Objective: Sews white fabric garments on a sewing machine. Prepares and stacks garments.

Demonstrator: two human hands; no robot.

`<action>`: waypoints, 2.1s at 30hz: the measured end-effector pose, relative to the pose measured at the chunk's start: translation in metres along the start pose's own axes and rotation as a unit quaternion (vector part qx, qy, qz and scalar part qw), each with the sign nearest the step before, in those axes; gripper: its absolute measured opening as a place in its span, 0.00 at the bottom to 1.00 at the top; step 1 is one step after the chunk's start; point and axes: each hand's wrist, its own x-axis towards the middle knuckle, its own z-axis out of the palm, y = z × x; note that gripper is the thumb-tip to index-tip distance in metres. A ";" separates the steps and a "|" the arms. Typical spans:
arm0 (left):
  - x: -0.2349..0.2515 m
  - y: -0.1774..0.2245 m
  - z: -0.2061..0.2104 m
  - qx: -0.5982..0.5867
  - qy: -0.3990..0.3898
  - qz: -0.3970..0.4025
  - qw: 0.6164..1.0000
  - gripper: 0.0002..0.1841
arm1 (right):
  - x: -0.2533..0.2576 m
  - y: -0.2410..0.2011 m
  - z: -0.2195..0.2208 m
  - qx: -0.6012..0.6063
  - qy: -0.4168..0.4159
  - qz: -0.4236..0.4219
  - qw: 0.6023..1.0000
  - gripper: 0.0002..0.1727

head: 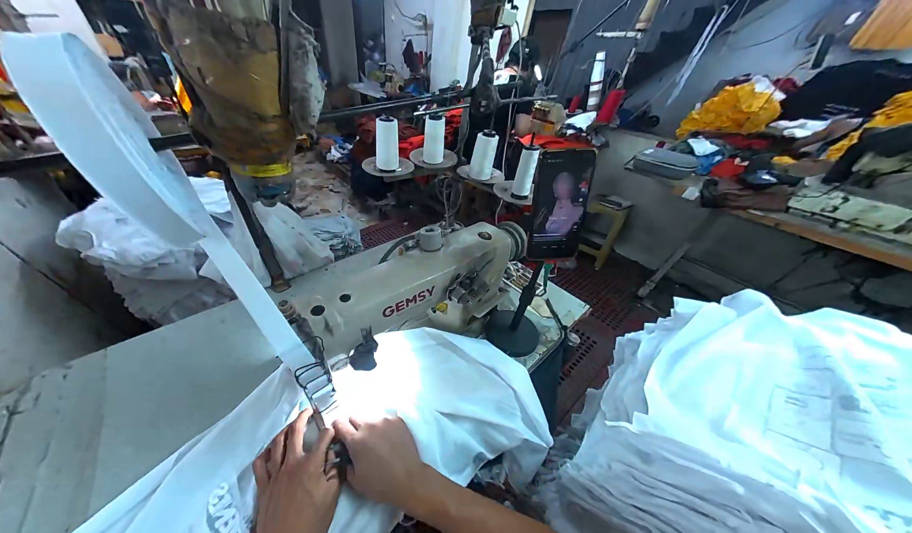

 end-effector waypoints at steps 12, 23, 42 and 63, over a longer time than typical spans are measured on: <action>0.022 0.032 -0.011 -0.016 -0.001 -0.128 0.992 0.14 | 0.042 0.044 -0.006 0.013 0.028 -0.164 0.986 0.17; 0.017 0.017 0.007 0.046 0.010 -0.168 0.985 0.17 | 0.028 0.045 0.006 -0.053 0.080 -0.148 0.984 0.24; 0.064 -0.077 0.002 -0.029 -0.028 0.050 0.998 0.15 | 0.027 -0.020 -0.011 -0.064 -0.071 0.012 0.995 0.16; 0.073 -0.068 -0.008 -0.051 -0.072 -0.021 0.996 0.22 | 0.039 0.032 -0.009 -0.035 -0.027 -0.105 0.993 0.19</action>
